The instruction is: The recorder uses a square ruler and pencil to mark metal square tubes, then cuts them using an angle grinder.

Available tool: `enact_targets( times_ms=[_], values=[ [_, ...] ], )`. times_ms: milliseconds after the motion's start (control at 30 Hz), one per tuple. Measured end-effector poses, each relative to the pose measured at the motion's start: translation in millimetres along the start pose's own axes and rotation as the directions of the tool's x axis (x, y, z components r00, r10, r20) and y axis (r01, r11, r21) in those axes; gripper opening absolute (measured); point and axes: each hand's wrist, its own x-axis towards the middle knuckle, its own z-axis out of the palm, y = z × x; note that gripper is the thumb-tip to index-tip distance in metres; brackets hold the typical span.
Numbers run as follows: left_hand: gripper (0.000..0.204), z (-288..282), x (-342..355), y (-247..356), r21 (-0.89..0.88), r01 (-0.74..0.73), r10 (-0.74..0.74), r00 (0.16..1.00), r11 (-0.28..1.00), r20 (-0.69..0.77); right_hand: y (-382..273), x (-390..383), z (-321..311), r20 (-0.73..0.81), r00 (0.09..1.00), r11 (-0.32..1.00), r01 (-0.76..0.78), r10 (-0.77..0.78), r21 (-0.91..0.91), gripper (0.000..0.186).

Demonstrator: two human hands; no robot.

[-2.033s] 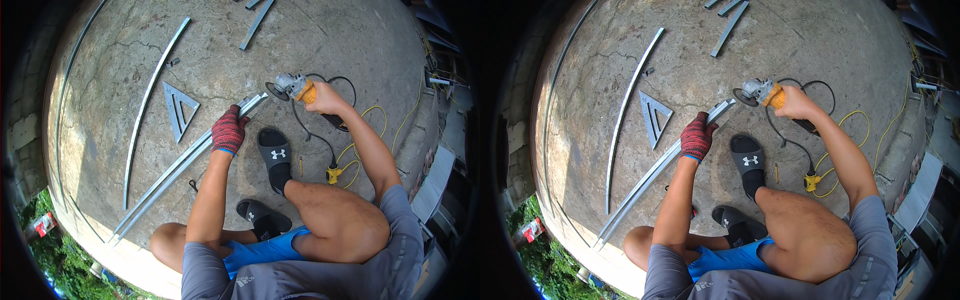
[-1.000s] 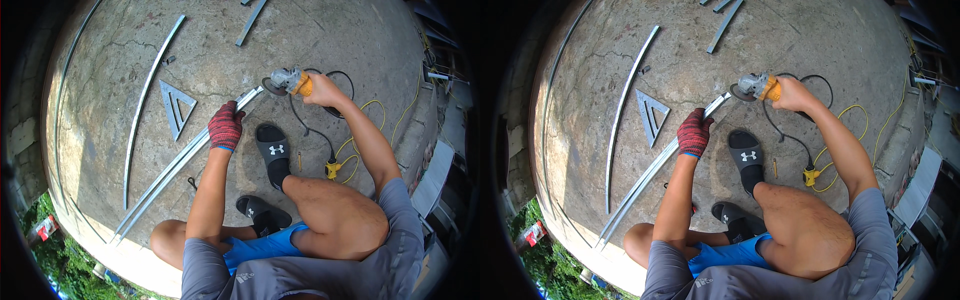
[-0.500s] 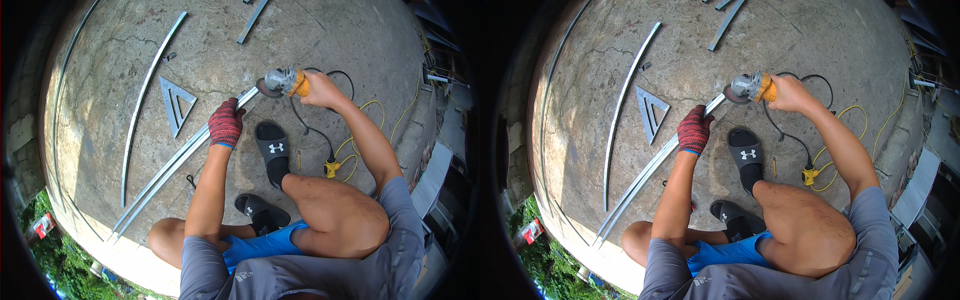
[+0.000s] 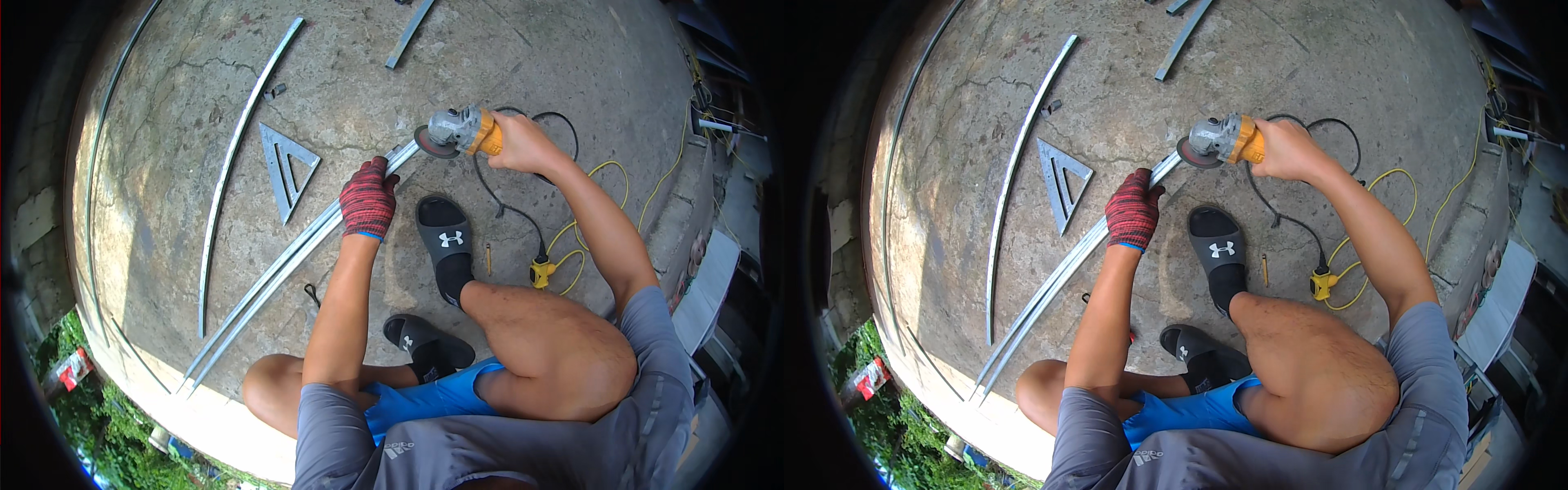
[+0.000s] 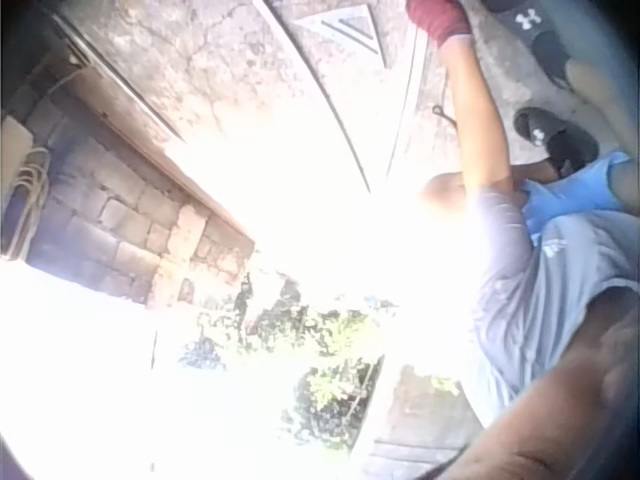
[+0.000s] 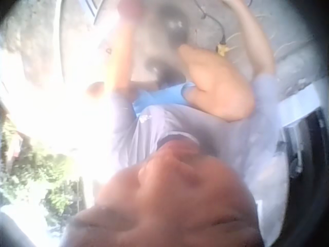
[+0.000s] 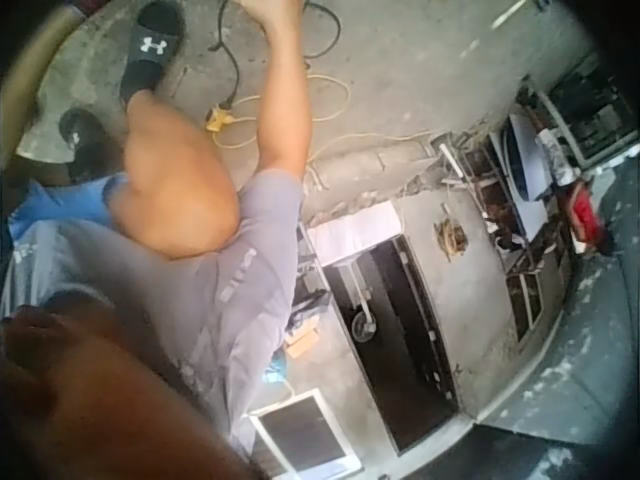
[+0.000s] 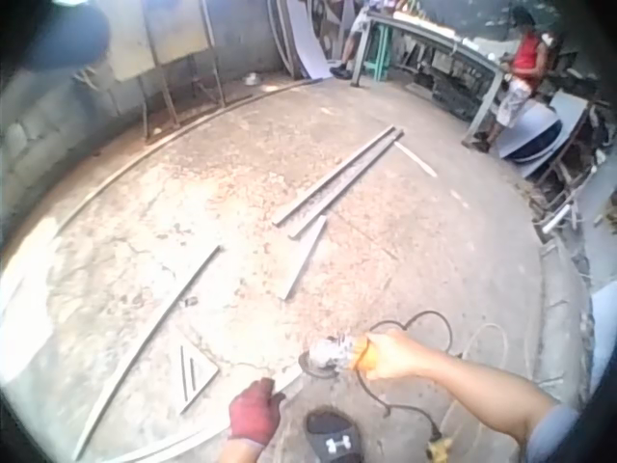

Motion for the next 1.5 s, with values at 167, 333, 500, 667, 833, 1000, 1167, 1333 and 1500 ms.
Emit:
enact_targets(
  times_ms=[167,333,500,667,833,1000,1167,1333,1500],
  values=[
    [0.032,-2.0,-1.8,0.1,-0.019,0.003,-0.004,1.0,1.0,-0.009,1.7,2.6,1.2,0.008,1.0,0.999,-0.029,0.029,-0.044,0.063],
    [0.034,-9.3,-1.8,2.1,-0.063,0.031,-0.03,0.999,0.998,0.019,16.5,3.8,5.9,0.002,0.998,0.997,-0.064,0.064,-0.037,0.063],
    [0.038,-17.8,1.1,6.4,-0.051,0.058,-0.055,0.996,0.997,0.074,33.2,8.1,9.4,0.007,0.996,0.987,-0.084,0.083,0.139,0.064],
    [0.047,-16.3,3.5,-0.3,-0.036,0.085,-0.08,0.99,0.996,0.12,35.5,10.8,8.3,0.031,0.999,0.989,-0.021,0.016,0.147,0.064],
    [0.048,-20.5,5.7,3.1,-0.048,0.101,-0.093,0.984,0.994,0.151,40.3,12.3,15.7,0.059,0.998,0.989,0.0,-0.008,0.148,0.065],
    [0.048,-22.6,6.8,4.1,-0.022,0.113,-0.107,0.978,0.993,0.181,37.2,11.1,16.4,0.067,0.997,0.986,0.013,-0.025,0.168,0.065],
    [0.047,-17.4,3.0,0.7,-0.049,0.085,-0.077,0.987,0.995,0.144,34.9,10.1,11.7,0.09,0.996,0.986,0.013,-0.028,0.167,0.066],
    [0.043,-9.5,0.9,0.8,-0.06,0.051,-0.045,0.995,0.997,0.092,48.5,7.9,6.9,0.069,0.997,0.992,-0.046,0.038,0.116,0.064],
    [0.038,23.7,-2.9,-10.2,-0.062,-0.008,0.009,1.0,0.998,0.016,61.9,6.6,7.3,-0.003,0.993,0.98,-0.116,0.119,0.164,0.06]
  ],
)
